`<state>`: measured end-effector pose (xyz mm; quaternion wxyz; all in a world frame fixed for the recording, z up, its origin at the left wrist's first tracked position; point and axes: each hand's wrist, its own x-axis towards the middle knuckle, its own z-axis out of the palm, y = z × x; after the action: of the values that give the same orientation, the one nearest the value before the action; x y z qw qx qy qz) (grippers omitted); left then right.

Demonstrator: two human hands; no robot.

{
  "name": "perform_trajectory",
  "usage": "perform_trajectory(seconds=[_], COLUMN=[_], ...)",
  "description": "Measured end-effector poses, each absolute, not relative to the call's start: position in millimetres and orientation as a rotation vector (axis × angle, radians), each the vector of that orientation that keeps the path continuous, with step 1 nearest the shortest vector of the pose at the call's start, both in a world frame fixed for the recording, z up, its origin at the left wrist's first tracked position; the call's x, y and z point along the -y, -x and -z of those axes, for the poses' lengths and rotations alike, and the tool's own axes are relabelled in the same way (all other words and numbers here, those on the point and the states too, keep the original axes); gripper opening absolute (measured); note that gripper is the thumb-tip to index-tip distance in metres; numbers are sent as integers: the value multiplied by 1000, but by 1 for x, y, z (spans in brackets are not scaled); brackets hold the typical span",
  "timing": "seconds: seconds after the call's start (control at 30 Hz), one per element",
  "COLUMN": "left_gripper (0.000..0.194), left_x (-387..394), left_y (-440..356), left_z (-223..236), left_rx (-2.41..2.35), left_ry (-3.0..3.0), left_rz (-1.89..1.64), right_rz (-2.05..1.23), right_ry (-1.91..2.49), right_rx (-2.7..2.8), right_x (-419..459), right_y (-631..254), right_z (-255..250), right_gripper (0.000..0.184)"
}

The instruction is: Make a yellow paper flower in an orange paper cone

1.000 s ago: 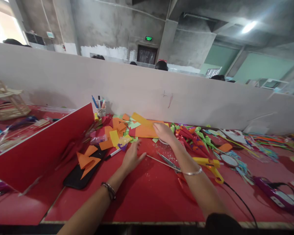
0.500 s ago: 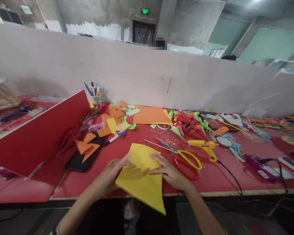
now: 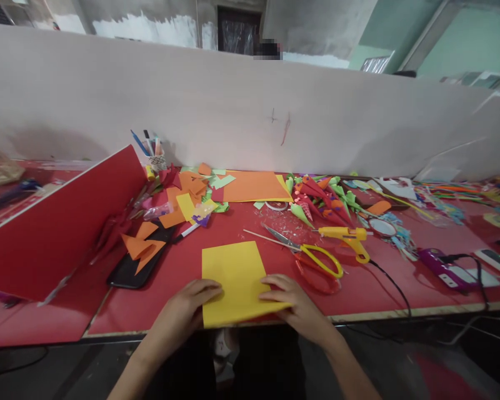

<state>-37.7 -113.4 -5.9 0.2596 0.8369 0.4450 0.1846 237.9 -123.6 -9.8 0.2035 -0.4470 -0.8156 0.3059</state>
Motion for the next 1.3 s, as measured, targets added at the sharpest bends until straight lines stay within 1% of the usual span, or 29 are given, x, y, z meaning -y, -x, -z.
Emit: perform_trajectory(seconds=[0.1,0.17,0.27,0.37,0.5,0.7,0.93,1.3], left_gripper=[26,24,26,29,37,37,33,33], left_x=[107,105,104,104,104,105,107,107], left_y=[37,35,31,26,22,21,19,15], left_z=[10,13,17,19,16,16,19,15], left_rx=[-1251,-1360,-1579,-1782,-1950,-2001,-2052,-2140], left_ry=[-2199,-2166,-2158,-2165,-2193,-2201,-2195,-2237], left_rz=[-559,-584,-590,-548,-408,-449,-450,-341], right_rz=[-804,-753,-709,-680,-474,-274,-139,31], right_ry=[1216,1277,1441,1565,1721,1808,1887,1990], right_rx=[2114,2009,1889,1856,1902,1994,2051,2120], right_x=[114,107,100,96,94,91,92,91], right_y=[-231,-224,-215,-208,-203,-197,-194,-191], right_z=[14,17,20,21,22,25,25,25], right_gripper=[21,19,20,26,33,36,34,33])
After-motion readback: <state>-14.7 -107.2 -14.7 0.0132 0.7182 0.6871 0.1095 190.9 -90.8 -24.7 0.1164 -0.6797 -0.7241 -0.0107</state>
